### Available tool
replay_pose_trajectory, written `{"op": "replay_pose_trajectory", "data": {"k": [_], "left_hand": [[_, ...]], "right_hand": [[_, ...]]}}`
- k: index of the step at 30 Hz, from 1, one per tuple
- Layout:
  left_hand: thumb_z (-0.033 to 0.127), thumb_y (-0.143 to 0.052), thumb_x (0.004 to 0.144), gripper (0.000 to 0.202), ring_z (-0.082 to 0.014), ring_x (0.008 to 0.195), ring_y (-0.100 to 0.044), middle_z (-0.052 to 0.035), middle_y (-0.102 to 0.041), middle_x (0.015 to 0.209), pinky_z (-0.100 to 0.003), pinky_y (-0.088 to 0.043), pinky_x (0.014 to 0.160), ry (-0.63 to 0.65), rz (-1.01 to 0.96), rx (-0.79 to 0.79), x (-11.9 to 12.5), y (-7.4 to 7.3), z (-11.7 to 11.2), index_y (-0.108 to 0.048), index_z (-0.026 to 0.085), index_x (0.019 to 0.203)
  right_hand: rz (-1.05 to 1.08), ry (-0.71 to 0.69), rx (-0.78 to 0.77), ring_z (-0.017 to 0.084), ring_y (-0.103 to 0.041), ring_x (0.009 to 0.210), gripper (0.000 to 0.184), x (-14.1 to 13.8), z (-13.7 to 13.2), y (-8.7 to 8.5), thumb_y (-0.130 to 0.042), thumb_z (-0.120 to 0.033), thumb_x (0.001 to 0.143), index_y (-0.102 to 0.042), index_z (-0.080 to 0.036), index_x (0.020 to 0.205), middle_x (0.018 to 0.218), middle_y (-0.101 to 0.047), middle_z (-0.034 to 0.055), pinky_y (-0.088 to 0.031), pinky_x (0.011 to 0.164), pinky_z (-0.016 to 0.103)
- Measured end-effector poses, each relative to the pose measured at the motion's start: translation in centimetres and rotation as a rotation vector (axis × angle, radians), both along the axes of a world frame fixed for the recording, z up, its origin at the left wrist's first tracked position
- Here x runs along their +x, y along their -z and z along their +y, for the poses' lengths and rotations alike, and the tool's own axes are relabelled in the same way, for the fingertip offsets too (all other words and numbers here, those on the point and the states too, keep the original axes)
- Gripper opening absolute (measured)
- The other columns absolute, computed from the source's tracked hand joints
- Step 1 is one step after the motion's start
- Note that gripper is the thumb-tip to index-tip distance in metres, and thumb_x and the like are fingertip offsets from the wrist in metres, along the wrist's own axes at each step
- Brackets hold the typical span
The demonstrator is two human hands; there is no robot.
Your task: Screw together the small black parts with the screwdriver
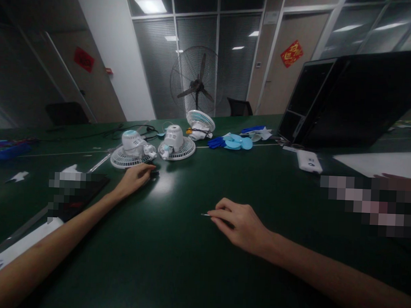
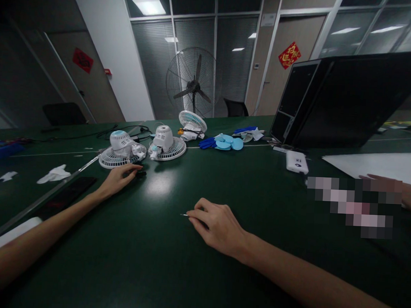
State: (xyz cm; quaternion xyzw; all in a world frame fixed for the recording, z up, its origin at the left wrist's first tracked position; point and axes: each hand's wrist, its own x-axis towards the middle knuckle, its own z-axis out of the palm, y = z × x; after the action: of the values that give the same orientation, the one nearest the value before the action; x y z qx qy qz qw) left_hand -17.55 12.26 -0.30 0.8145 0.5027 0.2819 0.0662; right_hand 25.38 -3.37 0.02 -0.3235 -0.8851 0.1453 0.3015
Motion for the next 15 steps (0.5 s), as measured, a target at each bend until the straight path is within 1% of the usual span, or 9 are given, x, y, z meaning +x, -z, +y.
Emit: {"op": "replay_pose_trajectory", "data": {"k": [4, 7, 10, 12, 13, 15], "left_hand": [[0.049, -0.057, 0.099, 0.041, -0.0302, 0.107, -0.072, -0.0102, -0.076, 0.124, -0.038, -0.058, 0.090, 0.065, 0.024, -0.003, 0.4, -0.3, -0.4, -0.080, 0.023, 0.120], [0.050, -0.060, 0.099, 0.038, -0.0291, 0.106, -0.072, -0.0095, -0.076, 0.123, -0.039, -0.058, 0.090, 0.129, -0.016, -0.064, 1.6, -0.5, -1.2, -0.080, 0.024, 0.119], [0.046, -0.062, 0.100, 0.034, -0.0269, 0.106, -0.071, -0.0080, -0.076, 0.123, -0.039, -0.057, 0.090, 0.218, -0.076, -0.210, 4.8, -0.9, -3.6, -0.077, 0.025, 0.122], [0.041, -0.065, 0.099, 0.036, -0.0245, 0.103, -0.071, -0.0071, -0.076, 0.125, -0.037, -0.056, 0.087, 0.273, -0.099, -0.328, 7.9, -1.1, -6.1, -0.072, 0.024, 0.130], [0.039, -0.067, 0.099, 0.038, -0.0231, 0.101, -0.072, -0.0063, -0.077, 0.121, -0.036, -0.056, 0.087, 0.289, -0.119, -0.374, 9.5, -1.2, -7.4, -0.069, 0.024, 0.134], [0.033, -0.069, 0.098, 0.039, -0.0216, 0.103, -0.072, -0.0047, -0.078, 0.118, -0.034, -0.054, 0.089, 0.357, -0.144, -0.437, 12.2, -1.2, -10.0, -0.066, 0.025, 0.136]], "right_hand": [[-0.020, 0.014, 0.018, 0.015, -0.068, 0.086, 0.025, 0.0, 0.0, -0.1, -0.063, -0.017, 0.104, -0.074, -0.018, 0.127, 0.114, -0.069, 0.0073, -0.060, 0.073, 0.028], [-0.026, 0.022, 0.025, 0.015, -0.068, 0.085, 0.025, 0.0, 0.0, -0.1, -0.063, -0.017, 0.104, -0.074, -0.018, 0.127, 0.114, -0.069, 0.0072, -0.059, 0.072, 0.027], [-0.018, 0.038, 0.024, 0.015, -0.068, 0.086, 0.026, 0.1, 0.2, 0.0, -0.064, -0.018, 0.104, -0.074, -0.019, 0.127, 0.114, -0.069, 0.0068, -0.058, 0.073, 0.027], [-0.007, 0.040, 0.019, 0.016, -0.068, 0.087, 0.026, 0.1, 0.2, 0.1, -0.064, -0.019, 0.103, -0.075, -0.020, 0.127, 0.114, -0.069, 0.0066, -0.058, 0.075, 0.028], [-0.002, 0.037, 0.016, 0.016, -0.068, 0.087, 0.025, 0.1, 0.3, 0.2, -0.064, -0.019, 0.103, -0.075, -0.020, 0.126, 0.113, -0.069, 0.0065, -0.057, 0.075, 0.028], [-0.001, 0.025, 0.008, 0.016, -0.068, 0.085, 0.024, 0.1, 0.3, 0.2, -0.065, -0.020, 0.102, -0.076, -0.021, 0.124, 0.112, -0.069, 0.0062, -0.056, 0.073, 0.028]]}}
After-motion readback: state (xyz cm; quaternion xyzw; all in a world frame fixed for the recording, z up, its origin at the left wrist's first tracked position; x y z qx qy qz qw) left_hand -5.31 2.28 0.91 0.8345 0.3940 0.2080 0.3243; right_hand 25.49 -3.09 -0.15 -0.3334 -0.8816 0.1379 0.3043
